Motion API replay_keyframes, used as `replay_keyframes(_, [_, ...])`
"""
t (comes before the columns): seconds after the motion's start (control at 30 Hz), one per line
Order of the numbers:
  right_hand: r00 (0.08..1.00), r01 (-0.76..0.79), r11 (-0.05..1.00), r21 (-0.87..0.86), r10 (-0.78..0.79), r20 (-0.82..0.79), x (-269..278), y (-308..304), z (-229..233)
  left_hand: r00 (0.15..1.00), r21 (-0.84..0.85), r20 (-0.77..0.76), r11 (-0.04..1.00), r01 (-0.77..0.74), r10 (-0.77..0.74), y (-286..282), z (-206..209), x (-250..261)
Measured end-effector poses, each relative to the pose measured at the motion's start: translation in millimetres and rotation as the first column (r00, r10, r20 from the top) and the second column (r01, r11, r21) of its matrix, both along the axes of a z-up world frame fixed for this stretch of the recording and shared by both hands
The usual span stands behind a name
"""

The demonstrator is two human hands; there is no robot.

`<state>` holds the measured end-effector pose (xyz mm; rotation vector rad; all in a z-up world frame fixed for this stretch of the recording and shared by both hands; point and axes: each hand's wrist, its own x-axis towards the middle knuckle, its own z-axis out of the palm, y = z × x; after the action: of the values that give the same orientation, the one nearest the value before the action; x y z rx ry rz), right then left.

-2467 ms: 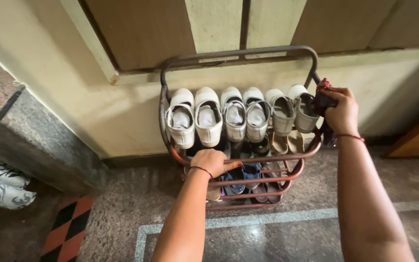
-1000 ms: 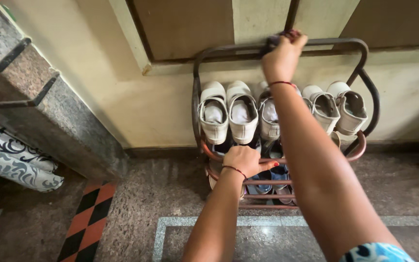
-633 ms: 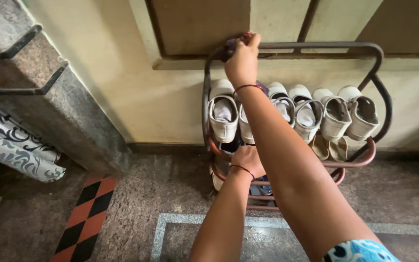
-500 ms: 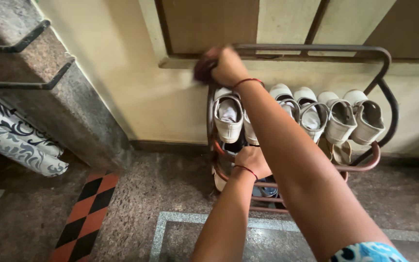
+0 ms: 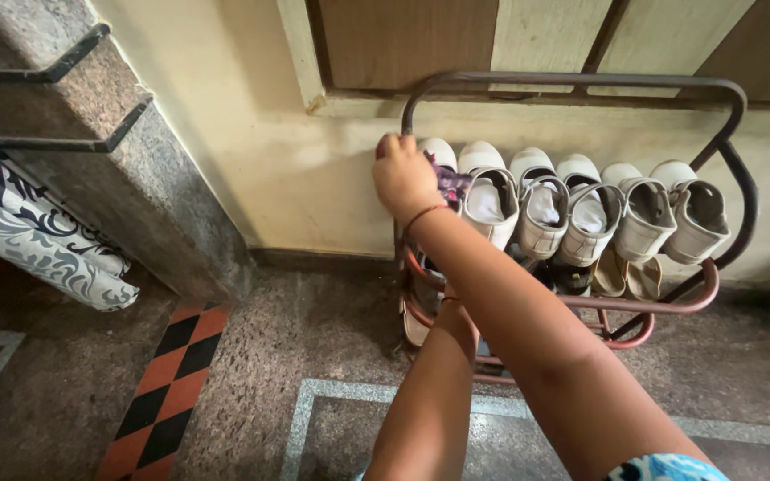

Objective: The person cleans a metal shoe rack by spraying it with a cleaning solution and wiping it with a cloth. They then adjust the shoes on the rack and place a white cloth inside one of the shoes.

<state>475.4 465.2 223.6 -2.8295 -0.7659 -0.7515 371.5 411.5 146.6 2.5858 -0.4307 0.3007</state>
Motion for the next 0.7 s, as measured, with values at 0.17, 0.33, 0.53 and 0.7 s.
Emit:
replay_keyframes(0.17, [0.958, -0.186, 0.943, -0.275, 0.111, -0.265, -35.7, 17.6, 13.8, 1.0, 0.016, 0.012, 1.0, -0.009, 0.009, 4.0, 5.5, -1.9])
replay_keyframes(0.33, [0.91, -0.397, 0.896, 0.197, 0.358, 0.207, -67.8, 8.7, 19.5, 1.0, 0.02, 0.005, 1.0, -0.005, 0.005, 0.5, 6.5, -6.4])
replay_keyframes(0.53, [0.659, -0.357, 0.922, 0.146, 0.36, -0.66, -111.2, -2.6, 40.2, 1.0, 0.041, -0.006, 0.999, 0.027, -0.027, 0.2, 5.5, -3.4])
replay_keyframes(0.7, [0.791, -0.603, 0.698, 0.386, 0.587, 0.174, -83.8, -58.2, 78.3, 0.989, 0.15, -0.08, 0.98, 0.133, -0.122, 1.6, 4.5, -11.7])
